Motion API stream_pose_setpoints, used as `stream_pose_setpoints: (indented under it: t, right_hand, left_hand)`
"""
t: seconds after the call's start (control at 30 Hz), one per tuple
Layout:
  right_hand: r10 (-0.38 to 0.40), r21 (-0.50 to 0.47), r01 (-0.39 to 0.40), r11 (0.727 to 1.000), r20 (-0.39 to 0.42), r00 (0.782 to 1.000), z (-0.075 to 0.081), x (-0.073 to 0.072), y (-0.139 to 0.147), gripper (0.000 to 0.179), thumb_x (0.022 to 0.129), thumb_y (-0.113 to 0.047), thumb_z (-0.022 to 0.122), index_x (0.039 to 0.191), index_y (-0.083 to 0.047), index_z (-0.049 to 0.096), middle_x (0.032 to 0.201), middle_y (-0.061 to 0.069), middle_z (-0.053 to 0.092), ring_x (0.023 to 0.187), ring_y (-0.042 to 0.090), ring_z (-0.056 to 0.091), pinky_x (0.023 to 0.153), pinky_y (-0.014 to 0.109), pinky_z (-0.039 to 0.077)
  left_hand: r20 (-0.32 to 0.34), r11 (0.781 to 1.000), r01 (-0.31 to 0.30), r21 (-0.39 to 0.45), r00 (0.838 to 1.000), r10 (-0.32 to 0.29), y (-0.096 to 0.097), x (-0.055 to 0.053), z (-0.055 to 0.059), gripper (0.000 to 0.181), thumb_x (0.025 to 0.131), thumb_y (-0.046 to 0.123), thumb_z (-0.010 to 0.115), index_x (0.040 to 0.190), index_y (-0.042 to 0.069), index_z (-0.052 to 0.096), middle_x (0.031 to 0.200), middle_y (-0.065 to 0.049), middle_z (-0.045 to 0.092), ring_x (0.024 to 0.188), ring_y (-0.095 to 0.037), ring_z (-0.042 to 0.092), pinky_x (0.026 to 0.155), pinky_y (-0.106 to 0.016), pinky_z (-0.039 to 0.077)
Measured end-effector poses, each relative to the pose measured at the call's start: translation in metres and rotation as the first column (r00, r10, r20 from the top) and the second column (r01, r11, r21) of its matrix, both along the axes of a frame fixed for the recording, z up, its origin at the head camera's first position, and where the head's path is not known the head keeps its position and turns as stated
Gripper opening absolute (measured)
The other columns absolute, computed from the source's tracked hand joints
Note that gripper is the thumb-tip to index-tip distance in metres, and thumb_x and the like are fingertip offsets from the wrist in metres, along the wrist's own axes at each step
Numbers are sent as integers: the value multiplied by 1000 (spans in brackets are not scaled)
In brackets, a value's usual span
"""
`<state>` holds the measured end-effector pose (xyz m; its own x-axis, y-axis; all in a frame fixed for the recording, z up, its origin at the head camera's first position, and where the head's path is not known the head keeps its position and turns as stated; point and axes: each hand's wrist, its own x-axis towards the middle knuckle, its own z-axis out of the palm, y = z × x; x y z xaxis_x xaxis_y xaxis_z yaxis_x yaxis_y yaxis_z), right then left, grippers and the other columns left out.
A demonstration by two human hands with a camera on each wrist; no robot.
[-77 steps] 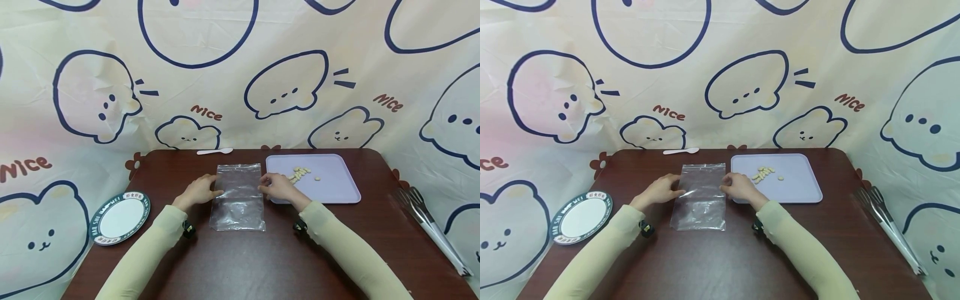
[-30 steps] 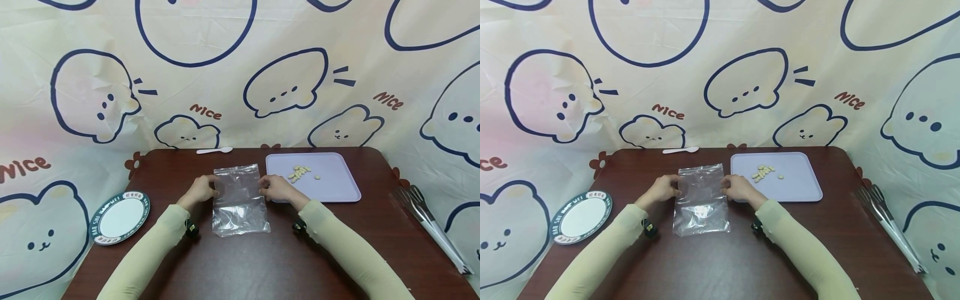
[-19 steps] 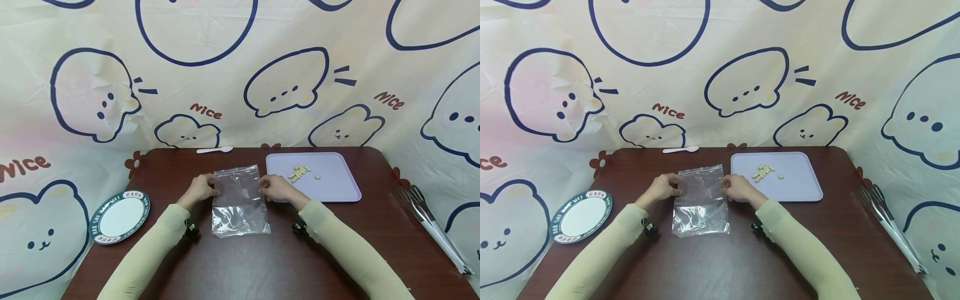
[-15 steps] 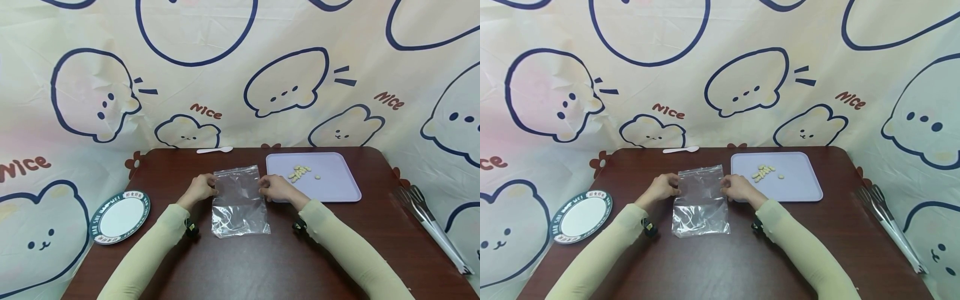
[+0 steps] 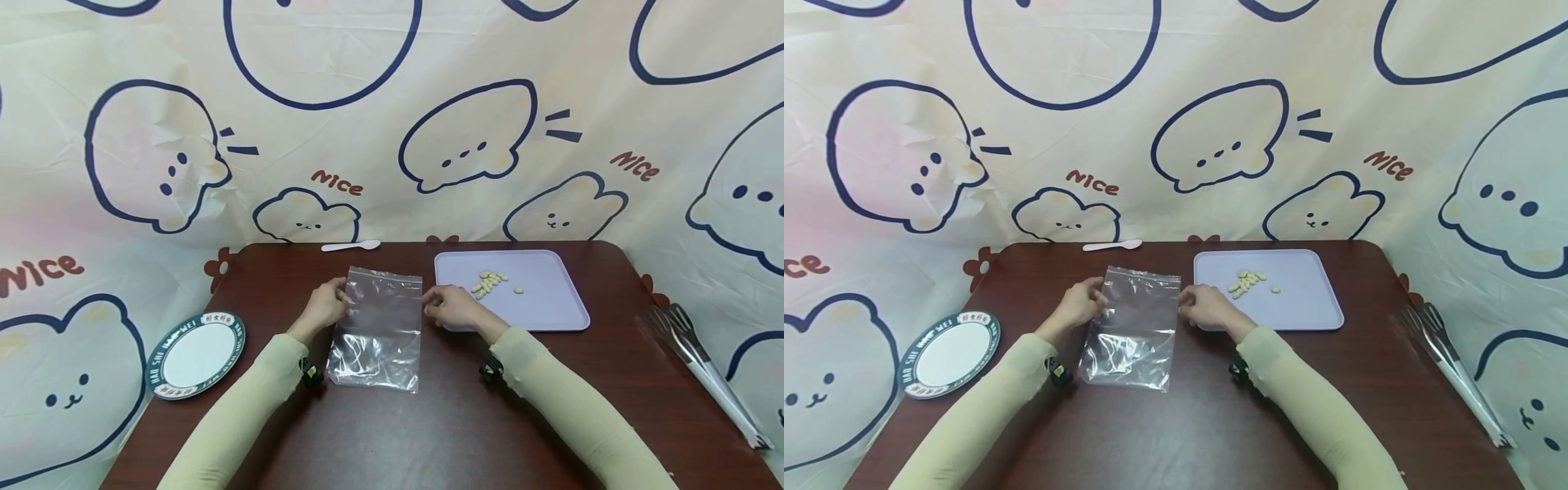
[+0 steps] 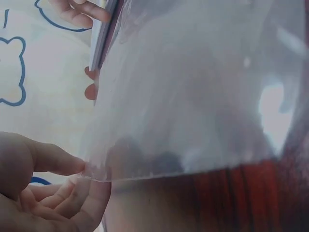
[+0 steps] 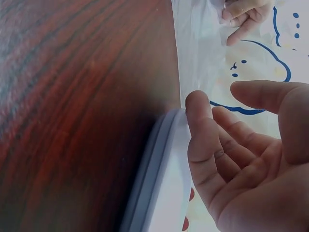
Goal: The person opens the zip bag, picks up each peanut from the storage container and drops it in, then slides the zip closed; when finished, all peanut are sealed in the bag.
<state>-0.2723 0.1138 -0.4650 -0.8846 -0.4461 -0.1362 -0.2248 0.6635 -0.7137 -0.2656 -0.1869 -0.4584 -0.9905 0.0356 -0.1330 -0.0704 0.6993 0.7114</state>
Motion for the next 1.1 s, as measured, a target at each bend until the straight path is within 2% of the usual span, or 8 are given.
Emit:
stream_pose_setpoints:
  t: [0.1,0.2,0.43,0.6,0.73,0.83,0.93,1.1]
  right_hand:
    - [-13,-14,13,1000,11,1000,2,-1,2,27,95,-18,64,119,-8,67,101,7,73,69,13,70,72,30,55]
    - [-23,-16,23,1000,-4,1000,4,-2,5,27,95,-19,63,119,-7,68,103,9,73,73,14,70,76,31,55]
    - [-35,-11,35,999,-53,998,7,-5,12,31,95,-21,63,121,-5,68,105,9,74,83,14,71,78,32,53]
    - [-45,-4,45,999,-92,995,8,-6,15,30,96,-22,62,120,-6,69,105,9,73,93,19,68,80,33,52]
    - [-55,-1,55,998,-108,993,10,-7,16,30,97,-22,61,121,-6,69,107,9,73,99,22,67,84,37,53]
    - [-67,-2,67,998,-110,992,11,-8,15,30,97,-23,61,121,-6,68,109,9,72,101,23,66,87,39,52]
    - [-73,-7,73,997,-114,991,11,-8,15,31,98,-24,61,122,-6,68,110,9,72,103,24,66,89,41,51]
    - [-53,-30,50,998,-125,991,9,-9,13,31,97,-24,62,121,-6,69,109,7,73,101,21,67,89,39,52]
  left_hand:
    - [-8,1000,-11,14,1000,11,-1,-1,1,65,87,-3,61,149,0,40,95,-12,71,69,-12,66,57,-23,48]
    - [-43,1000,-2,15,999,3,-2,-2,1,59,87,-3,60,145,0,47,98,-14,72,72,-15,67,55,-23,48]
    - [-90,999,21,37,996,-18,-2,-1,5,32,94,3,58,126,4,62,99,-15,70,83,-26,73,59,-24,46]
    - [-132,999,48,6,990,-47,-2,0,6,20,95,3,53,109,4,67,98,-15,72,78,-23,70,60,-24,45]
    - [-162,997,75,-31,984,-79,-1,-1,7,19,92,1,51,100,4,68,97,-14,73,70,-17,59,59,-26,42]
    - [-149,994,103,-22,983,-105,0,-1,9,17,94,3,52,99,6,68,98,-13,72,68,-15,54,60,-27,42]
    - [-138,991,131,-2,982,-130,1,-1,13,17,96,4,51,99,7,68,99,-12,71,69,-16,54,61,-28,43]
    - [-165,987,160,1,974,-158,5,-1,18,19,94,3,51,97,9,68,100,-11,72,75,-19,57,66,-29,44]
